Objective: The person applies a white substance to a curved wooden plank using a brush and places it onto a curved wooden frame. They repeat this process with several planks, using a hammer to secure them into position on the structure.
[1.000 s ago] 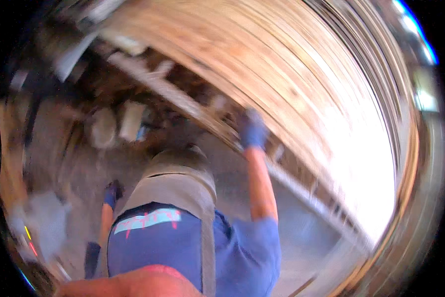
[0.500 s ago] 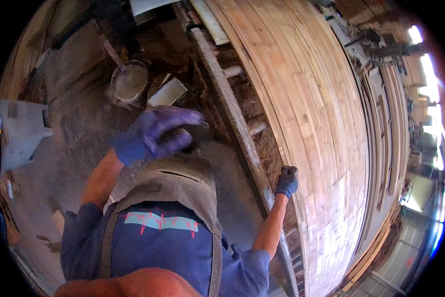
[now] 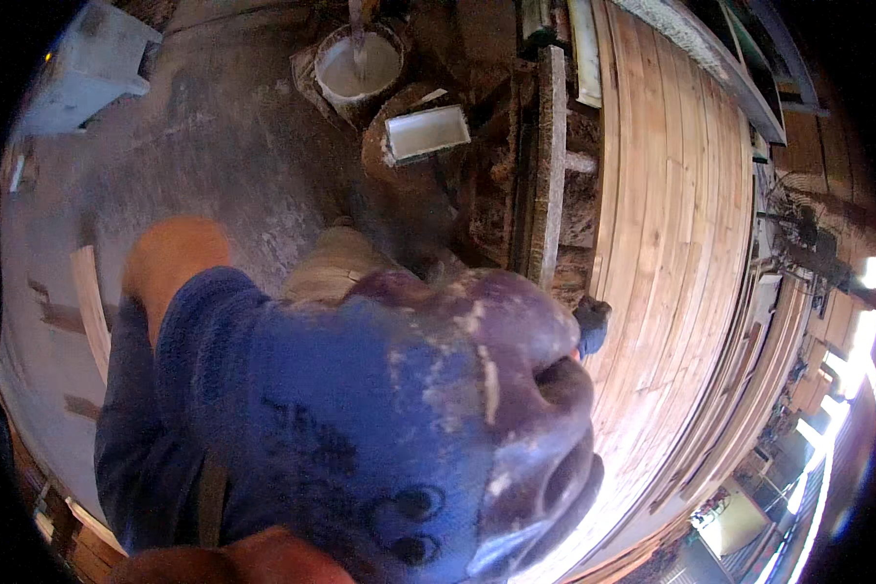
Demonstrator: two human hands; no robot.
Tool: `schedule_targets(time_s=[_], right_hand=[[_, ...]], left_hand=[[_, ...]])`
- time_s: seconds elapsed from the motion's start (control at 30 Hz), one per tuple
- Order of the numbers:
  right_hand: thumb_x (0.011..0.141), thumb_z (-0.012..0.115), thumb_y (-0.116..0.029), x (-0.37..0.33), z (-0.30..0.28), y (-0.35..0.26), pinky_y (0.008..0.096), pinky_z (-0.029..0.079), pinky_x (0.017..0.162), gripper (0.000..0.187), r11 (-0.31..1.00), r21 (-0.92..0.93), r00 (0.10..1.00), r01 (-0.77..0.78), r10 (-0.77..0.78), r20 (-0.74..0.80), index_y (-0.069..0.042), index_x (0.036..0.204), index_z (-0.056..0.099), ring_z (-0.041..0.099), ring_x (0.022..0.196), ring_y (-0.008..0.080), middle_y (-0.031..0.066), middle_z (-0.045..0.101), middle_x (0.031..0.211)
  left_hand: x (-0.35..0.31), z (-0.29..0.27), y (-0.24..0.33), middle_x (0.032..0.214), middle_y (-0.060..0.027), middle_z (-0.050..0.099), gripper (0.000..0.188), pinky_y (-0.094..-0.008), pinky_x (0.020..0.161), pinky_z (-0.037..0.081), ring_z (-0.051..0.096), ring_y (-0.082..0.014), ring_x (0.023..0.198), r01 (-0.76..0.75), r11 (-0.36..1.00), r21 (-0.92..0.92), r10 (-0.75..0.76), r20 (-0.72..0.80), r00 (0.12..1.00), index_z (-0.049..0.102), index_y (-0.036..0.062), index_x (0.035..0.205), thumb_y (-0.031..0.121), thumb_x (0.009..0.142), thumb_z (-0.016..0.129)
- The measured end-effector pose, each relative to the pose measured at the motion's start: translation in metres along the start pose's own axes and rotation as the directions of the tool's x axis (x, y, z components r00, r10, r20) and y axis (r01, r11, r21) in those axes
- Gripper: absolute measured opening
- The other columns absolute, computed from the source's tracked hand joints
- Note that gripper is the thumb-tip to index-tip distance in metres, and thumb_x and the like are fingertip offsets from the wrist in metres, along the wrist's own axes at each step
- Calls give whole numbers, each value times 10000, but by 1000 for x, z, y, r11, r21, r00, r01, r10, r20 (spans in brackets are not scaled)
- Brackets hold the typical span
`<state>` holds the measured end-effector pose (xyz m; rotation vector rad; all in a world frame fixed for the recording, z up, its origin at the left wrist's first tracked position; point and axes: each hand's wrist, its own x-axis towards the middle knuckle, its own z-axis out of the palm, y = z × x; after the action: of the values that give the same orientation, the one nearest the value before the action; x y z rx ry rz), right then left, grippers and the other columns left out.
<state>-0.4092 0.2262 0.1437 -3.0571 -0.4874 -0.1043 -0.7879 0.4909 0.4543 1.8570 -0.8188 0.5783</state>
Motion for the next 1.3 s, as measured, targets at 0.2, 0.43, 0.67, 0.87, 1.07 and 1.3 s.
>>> schedule_targets(time_s=[0.2, 0.43, 0.67, 0.87, 1.07, 1.3], right_hand=[[879, 581, -435, 10, -30, -51, 507, 516, 737, 347, 993, 85, 996, 78, -80, 26, -116, 1008, 631, 667, 872, 416, 217, 693, 962], [874, 641, -367, -82, -75, -3, 413, 514, 785, 280, 949, 310, 994, 53, -78, 71, -109, 978, 672, 671, 882, 285, 134, 705, 970], [876, 635, -363, -127, -48, 150, 418, 514, 746, 252, 975, 84, 966, -207, 190, 175, -120, 933, 667, 672, 842, 254, 103, 701, 908], [990, 518, -342, -83, -19, 78, 305, 574, 739, 335, 998, 3, 987, 64, -63, 150, -43, 1108, 612, 689, 833, 180, 74, 703, 956], [898, 592, -480, -47, -36, 70, 408, 506, 486, 425, 983, -169, 997, 74, -74, 4, -64, 983, 602, 679, 627, 287, 129, 702, 892], [896, 611, -460, 5, -7, 41, 414, 524, 569, 431, 971, -74, 973, 229, -230, 1, -39, 986, 626, 673, 690, 296, 150, 699, 913]], left_hand=[[-2, 8, 33, 949, -142, 678, 359, -399, 714, 534, 666, -297, 843, 57, 998, -3, -57, -2, 998, 618, 72, 1185, 220, 862, 671], [-9, 12, 24, 916, -152, 675, 368, -410, 679, 529, 665, -312, 809, 118, 991, -59, -118, 7, 993, 615, 82, 1196, 241, 868, 669], [-21, 8, 4, 884, -163, 671, 378, -421, 644, 524, 663, -327, 775, 163, 987, -13, -163, -16, 987, 612, 93, 1206, 261, 873, 667], [-121, 43, -78, 835, -177, 679, 362, -439, 606, 513, 650, -363, 714, 665, 739, 107, -541, -493, 681, 638, 98, 1175, 281, 866, 688], [-427, 204, -161, 979, -176, 685, 349, -451, 746, 492, 651, -354, 864, 955, -283, 87, -851, -481, -209, 663, 120, 1108, 361, 860, 618], [-513, 327, -35, 861, -69, 688, 353, -345, 480, 414, 620, -193, 631, -29, -18, -999, -426, 34, -904, 673, 64, 988, 403, 928, 593]])
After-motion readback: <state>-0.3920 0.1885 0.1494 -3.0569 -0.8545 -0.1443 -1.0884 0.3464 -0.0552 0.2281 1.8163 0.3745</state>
